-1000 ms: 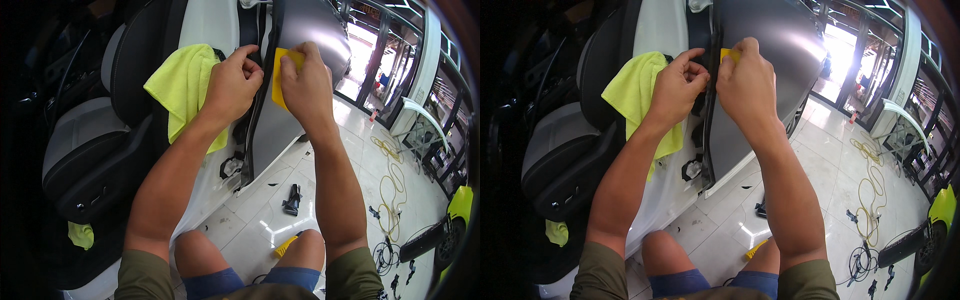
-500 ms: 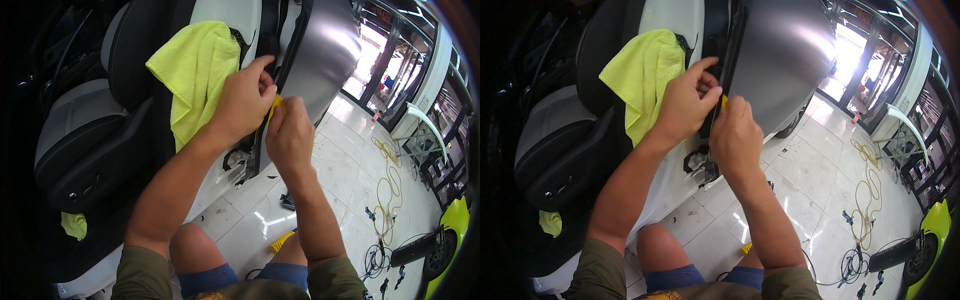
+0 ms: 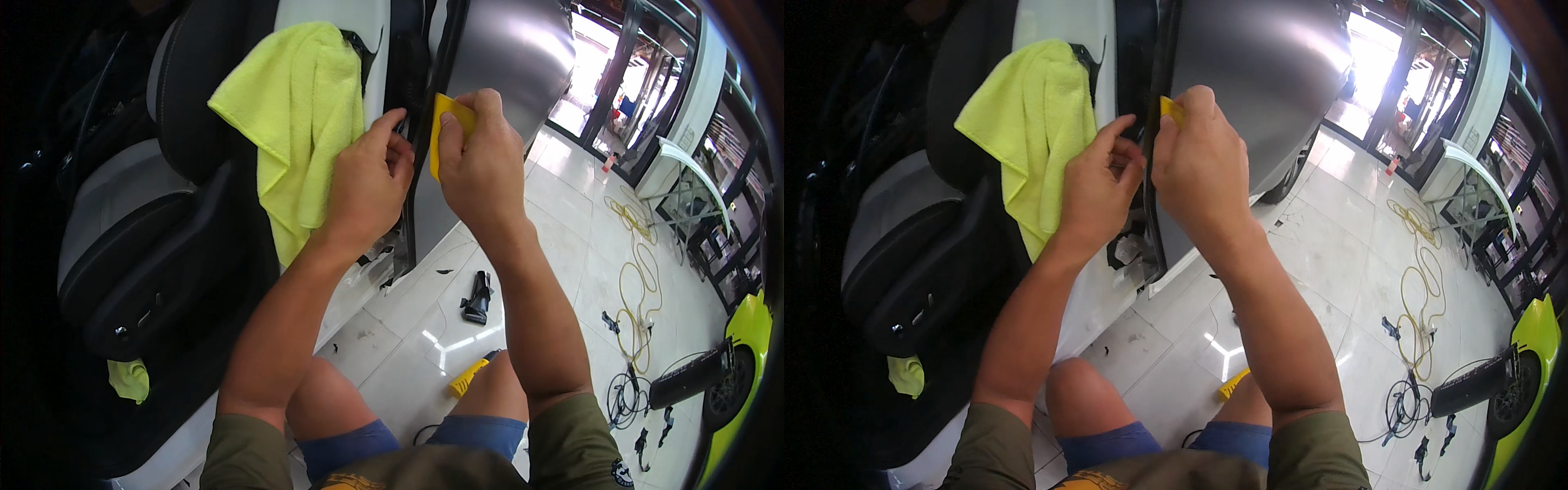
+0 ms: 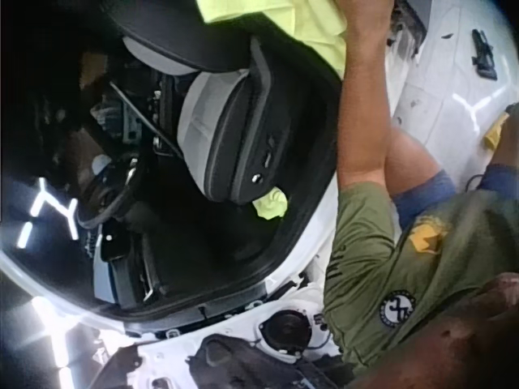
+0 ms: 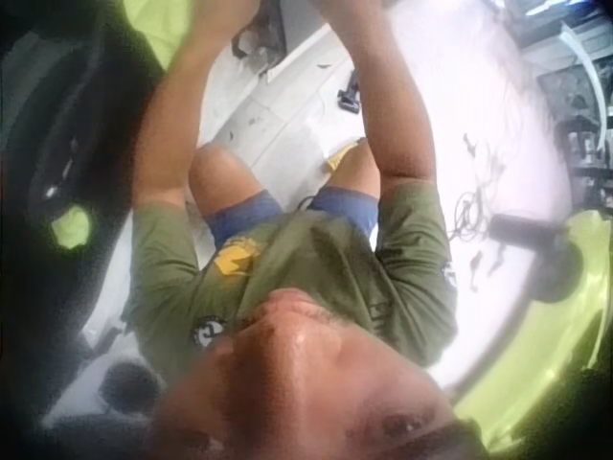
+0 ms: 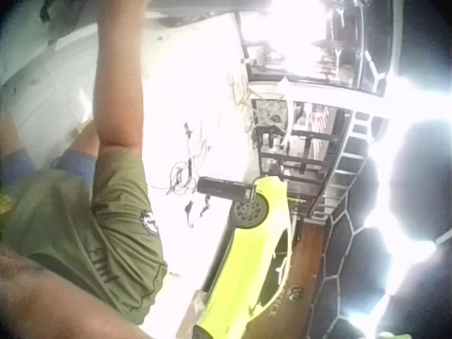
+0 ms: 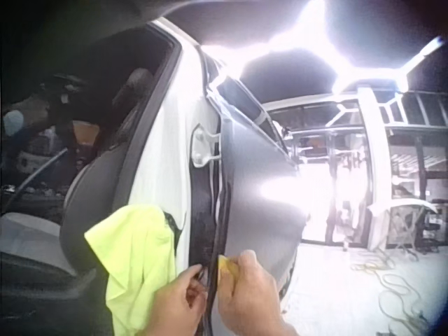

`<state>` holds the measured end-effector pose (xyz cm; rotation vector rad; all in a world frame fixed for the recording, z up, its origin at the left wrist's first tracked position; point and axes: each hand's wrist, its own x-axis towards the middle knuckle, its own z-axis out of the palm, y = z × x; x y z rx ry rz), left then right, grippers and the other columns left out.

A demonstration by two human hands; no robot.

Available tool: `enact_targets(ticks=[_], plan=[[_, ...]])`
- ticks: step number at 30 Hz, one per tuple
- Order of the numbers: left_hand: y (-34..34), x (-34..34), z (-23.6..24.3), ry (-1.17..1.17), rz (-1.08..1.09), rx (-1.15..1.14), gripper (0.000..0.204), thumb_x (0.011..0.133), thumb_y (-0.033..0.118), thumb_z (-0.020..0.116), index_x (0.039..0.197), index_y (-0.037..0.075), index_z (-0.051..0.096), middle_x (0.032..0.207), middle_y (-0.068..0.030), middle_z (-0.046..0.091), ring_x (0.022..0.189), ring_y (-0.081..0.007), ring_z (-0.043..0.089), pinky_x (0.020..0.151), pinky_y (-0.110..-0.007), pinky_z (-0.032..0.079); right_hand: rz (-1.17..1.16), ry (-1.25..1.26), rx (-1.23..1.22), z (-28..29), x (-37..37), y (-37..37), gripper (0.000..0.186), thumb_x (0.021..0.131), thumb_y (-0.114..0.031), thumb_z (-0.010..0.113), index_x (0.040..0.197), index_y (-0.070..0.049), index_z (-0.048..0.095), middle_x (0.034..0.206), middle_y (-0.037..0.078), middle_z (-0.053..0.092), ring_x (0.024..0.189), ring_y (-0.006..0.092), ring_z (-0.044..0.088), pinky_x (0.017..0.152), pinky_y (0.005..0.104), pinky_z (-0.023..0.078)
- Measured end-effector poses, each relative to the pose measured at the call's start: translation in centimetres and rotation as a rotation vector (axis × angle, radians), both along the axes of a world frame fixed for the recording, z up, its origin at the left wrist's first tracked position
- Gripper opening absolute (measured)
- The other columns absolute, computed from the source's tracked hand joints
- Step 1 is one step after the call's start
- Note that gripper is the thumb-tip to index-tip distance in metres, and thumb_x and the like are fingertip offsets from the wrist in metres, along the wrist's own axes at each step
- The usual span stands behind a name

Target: The person applies a gray vinyl wrap to the exterior of a white car door. They use a yellow squeegee to smooth the material and a yellow heat gun to warm and stretch the film around edges and curves. The person also uses a rotary tool to trim excess wrap along the door's perimeter.

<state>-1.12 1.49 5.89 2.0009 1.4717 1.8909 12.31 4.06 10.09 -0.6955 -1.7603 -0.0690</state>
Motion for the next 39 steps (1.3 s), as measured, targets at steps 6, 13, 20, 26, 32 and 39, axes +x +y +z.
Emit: enact_targets(ticks=[6, 13, 20, 26, 32, 39], plan=[[-0.7, 0.3, -1.6, 0.049, 0.075, -0.027, 0.047, 0.087, -0.003, 0.064, 0.133, -0.002, 0.054, 0.091, -0.0115, 0.066, 0.076, -0.0154, 0.065, 0.069, -0.028, 0.054, 0.044, 0.041, -0.022, -5.1, -0.6, -0.1, 0.014, 0.091, -0.008, 0.058, 0.097, 0.0, 0.048, 0.085, 0.022, 0.061, 0.073, 0.0445, 0.061, 0.063, 0.051, 0.05], [-1.0, 1.3, -4.9, 0.024, 0.144, -0.067, 0.047, 0.087, -0.003, 0.065, 0.132, -0.004, 0.053, 0.089, -0.0107, 0.065, 0.075, -0.0143, 0.064, 0.069, -0.027, 0.054, 0.074, 0.033, -0.188, -10.6, -0.4, -0.6, 0.013, 0.09, -0.007, 0.06, 0.094, -0.003, 0.048, 0.084, 0.018, 0.059, 0.071, 0.0405, 0.061, 0.061, 0.0479, 0.049], [-0.1, 0.8, -6.5, -0.063, 0.143, -0.057, 0.045, 0.088, -0.005, 0.064, 0.132, -0.007, 0.053, 0.087, -0.0054, 0.062, 0.075, -0.0086, 0.06, 0.067, -0.023, 0.052, 0.168, 0.069, -0.218, -12.2, 0.3, -0.2, 0.017, 0.09, -0.011, 0.063, 0.099, -0.002, 0.051, 0.088, 0.017, 0.063, 0.073, 0.0391, 0.063, 0.063, 0.0457, 0.05], [-0.3, 1.3, -6.3, -0.084, 0.136, -0.103, 0.044, 0.089, -0.004, 0.063, 0.132, -0.007, 0.053, 0.088, -0.0047, 0.062, 0.076, -0.009, 0.058, 0.07, -0.023, 0.051, 0.168, 0.061, -0.174, -11.9, 0.3, 0.9, 0.017, 0.09, -0.011, 0.063, 0.098, -0.002, 0.052, 0.085, 0.018, 0.064, 0.073, 0.0393, 0.062, 0.065, 0.0459, 0.05], [0.0, 1.0, -6.6, -0.082, 0.122, -0.097, 0.041, 0.09, -0.002, 0.061, 0.131, -0.006, 0.054, 0.09, -0.0049, 0.061, 0.078, -0.0091, 0.058, 0.07, -0.023, 0.05, 0.361, -0.199, -0.313, -11.5, 3.2, 1.5, 0.016, 0.09, -0.012, 0.063, 0.097, -0.002, 0.053, 0.085, 0.019, 0.064, 0.08, 0.0393, 0.062, 0.07, 0.0459, 0.049], [0.4, 0.8, -6.7, -0.104, 0.11, -0.065, 0.034, 0.09, 0.0, 0.06, 0.123, -0.006, 0.058, 0.086, -0.007, 0.063, 0.074, -0.013, 0.06, 0.069, -0.027, 0.051, 0.343, 0.044, -0.345, -10.8, 3.1, 0.9, 0.015, 0.09, -0.013, 0.062, 0.095, -0.002, 0.053, 0.086, 0.018, 0.064, 0.079, 0.0396, 0.062, 0.07, 0.0455, 0.049]])
